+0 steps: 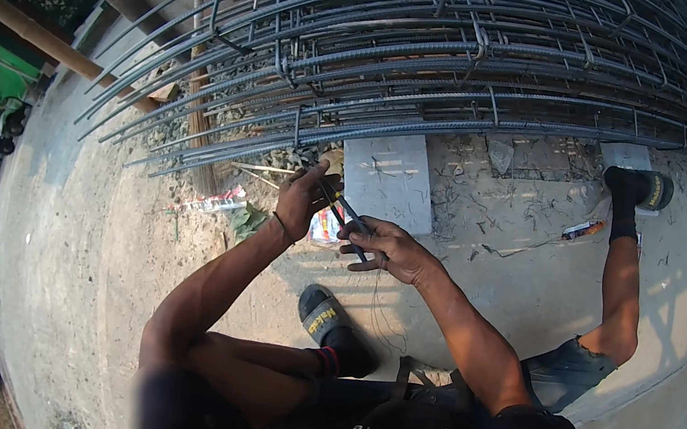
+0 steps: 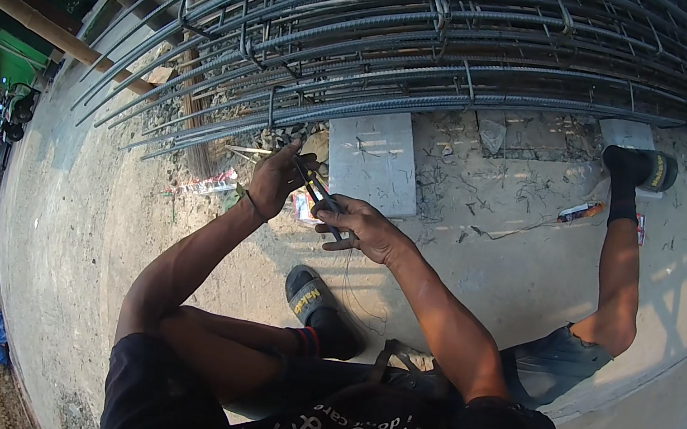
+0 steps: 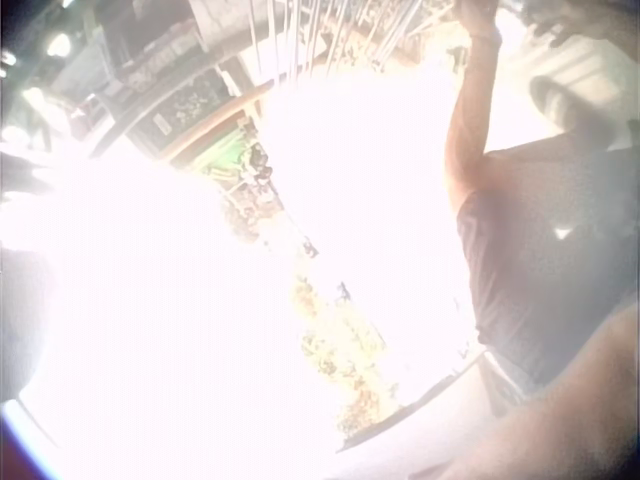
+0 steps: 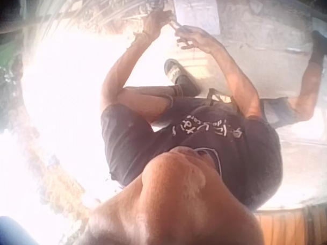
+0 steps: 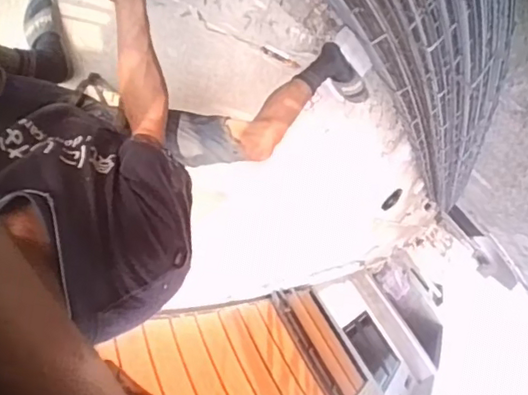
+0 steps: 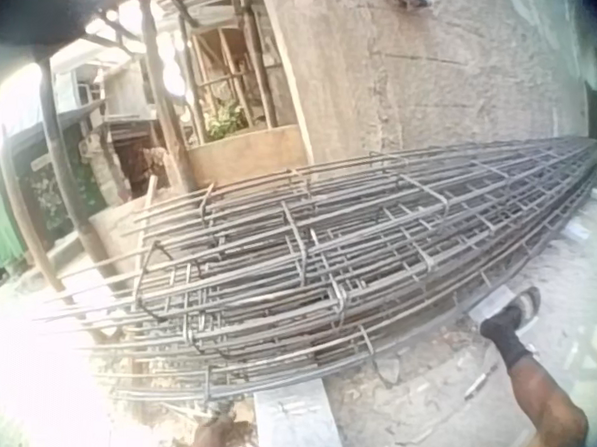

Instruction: The person secures rebar cages together by twisting wire around the junctions using pliers, handling the wire by hand to loop it through before tightening and cutting it with the tool.

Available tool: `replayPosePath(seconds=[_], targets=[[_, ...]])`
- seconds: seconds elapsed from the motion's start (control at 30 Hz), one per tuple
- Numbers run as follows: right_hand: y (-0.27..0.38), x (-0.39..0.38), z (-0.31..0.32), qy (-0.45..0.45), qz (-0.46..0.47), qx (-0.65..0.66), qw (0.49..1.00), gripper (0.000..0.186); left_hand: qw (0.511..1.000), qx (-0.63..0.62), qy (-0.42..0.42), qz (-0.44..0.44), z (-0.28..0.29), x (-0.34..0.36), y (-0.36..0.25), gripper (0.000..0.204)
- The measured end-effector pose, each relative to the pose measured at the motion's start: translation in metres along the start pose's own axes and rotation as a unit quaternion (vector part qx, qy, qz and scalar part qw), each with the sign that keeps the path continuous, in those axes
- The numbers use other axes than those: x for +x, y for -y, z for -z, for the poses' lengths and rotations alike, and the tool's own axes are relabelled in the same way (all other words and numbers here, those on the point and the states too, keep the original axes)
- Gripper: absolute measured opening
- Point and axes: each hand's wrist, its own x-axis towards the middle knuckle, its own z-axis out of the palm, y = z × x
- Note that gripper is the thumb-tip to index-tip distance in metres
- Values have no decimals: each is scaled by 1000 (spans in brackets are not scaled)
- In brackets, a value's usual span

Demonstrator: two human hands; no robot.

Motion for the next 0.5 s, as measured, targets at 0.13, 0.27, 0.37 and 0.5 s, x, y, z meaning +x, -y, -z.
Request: replayPosePath(seconds=[0.13,0.27,0.37,0.5], targets=[[-3,12,-18,-58,-56,-3,997,48,995,54,-37,-76,-2,6,9,56],[-16,36,-7,33,-73,79,994,63,960,179,-84,-199,5,16,23,64],[-16,41,-13,-8,-61,-11,998,69,887,385,-123,-223,5,12,14,52],[-18,48,-15,-6,-35,5,999,69,845,443,-143,-263,12,9,2,50]])
